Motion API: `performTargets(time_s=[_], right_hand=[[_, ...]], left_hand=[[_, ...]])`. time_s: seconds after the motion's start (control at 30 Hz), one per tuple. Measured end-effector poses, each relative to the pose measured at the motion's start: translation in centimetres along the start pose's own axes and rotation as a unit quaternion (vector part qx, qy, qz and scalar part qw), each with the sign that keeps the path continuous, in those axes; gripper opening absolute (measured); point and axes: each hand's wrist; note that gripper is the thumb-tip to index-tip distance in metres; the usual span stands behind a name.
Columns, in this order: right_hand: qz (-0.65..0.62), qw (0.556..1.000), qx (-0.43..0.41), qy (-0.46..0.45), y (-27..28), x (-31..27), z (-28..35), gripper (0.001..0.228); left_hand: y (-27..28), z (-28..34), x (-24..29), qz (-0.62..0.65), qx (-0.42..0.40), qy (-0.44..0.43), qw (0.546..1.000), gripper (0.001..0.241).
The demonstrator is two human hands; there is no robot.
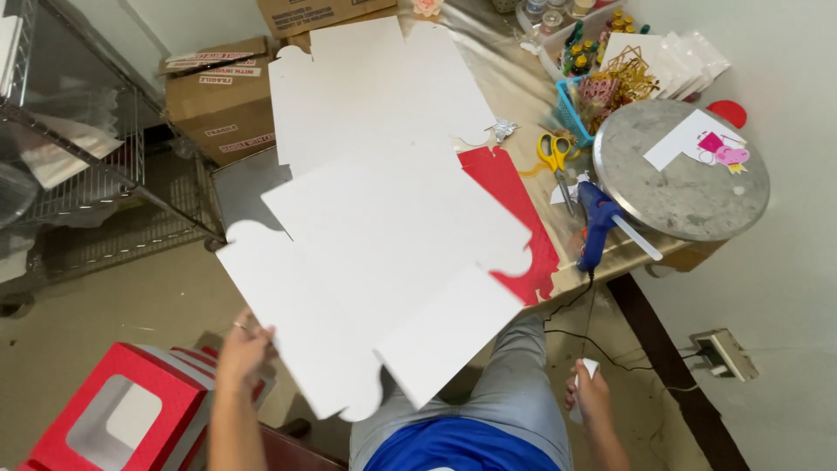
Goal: Assembling and taping cardboard cake boxes.
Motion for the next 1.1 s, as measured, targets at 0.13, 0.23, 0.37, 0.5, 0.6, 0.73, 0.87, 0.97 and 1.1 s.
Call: performTargets(time_s=[0.13, 0.23, 0.37, 0.5, 0.6, 0.73, 0.87, 0.97, 1.1], right_hand=[[0.002, 1.000, 0.000, -0.011, 0.2, 0.2, 0.6, 0.034], [0.029, 1.000, -0.007, -0.001, -0.3, -0.1, 0.6, 0.034], [0.024, 0.999, -0.032, 0.019, -1.8, 0.5, 0.2, 0.032], [0.004, 0.997, -0.071, 0.032, -3.4, 1.0, 0.6, 0.027], [0.025, 0.997, -0.069, 0.030, -3.5, 1.0, 2.5, 0.031], [0.085, 0.992, -0.092, 0.016, -5.1, -1.3, 5.1, 0.026], [0.116, 0.979, -0.160, 0.052, -6.9, -2.8, 6.5, 0.034], [0.080, 0.974, -0.194, 0.084, -8.6, -2.8, 6.9, 0.040], [-0.034, 0.951, -0.276, 0.134, -10.6, -3.3, 7.1, 0.042]], left_hand=[[1.3, -11.4, -0.7, -0.063, 0.024, -0.091, 0.994, 0.068], [-0.8, -18.0, 0.9, -0.089, -0.018, -0.261, 0.961, 0.064], [-6.7, -12.7, 7.5, -0.217, 0.041, -0.332, 0.917, 0.065], [-11.5, -7.0, 10.0, -0.221, 0.161, -0.336, 0.901, 0.079], [-17.1, -9.6, 1.7, -0.223, 0.227, -0.545, 0.776, 0.064], [-21.1, -1.1, -6.4, -0.335, 0.045, -0.627, 0.702, 0.067], [-21.8, 2.8, -10.8, -0.346, -0.078, -0.553, 0.754, 0.068], [-22.0, 3.3, -11.8, -0.311, -0.055, -0.569, 0.760, 0.071], [-22.2, 3.8, -11.3, -0.331, -0.061, -0.547, 0.767, 0.073]])
Point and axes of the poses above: each hand's wrist, its own z-axis away from the middle knuckle, its own y-axis out of the back of the hand, x = y × z, and after that the axes turned 15 degrees about x, right-handed
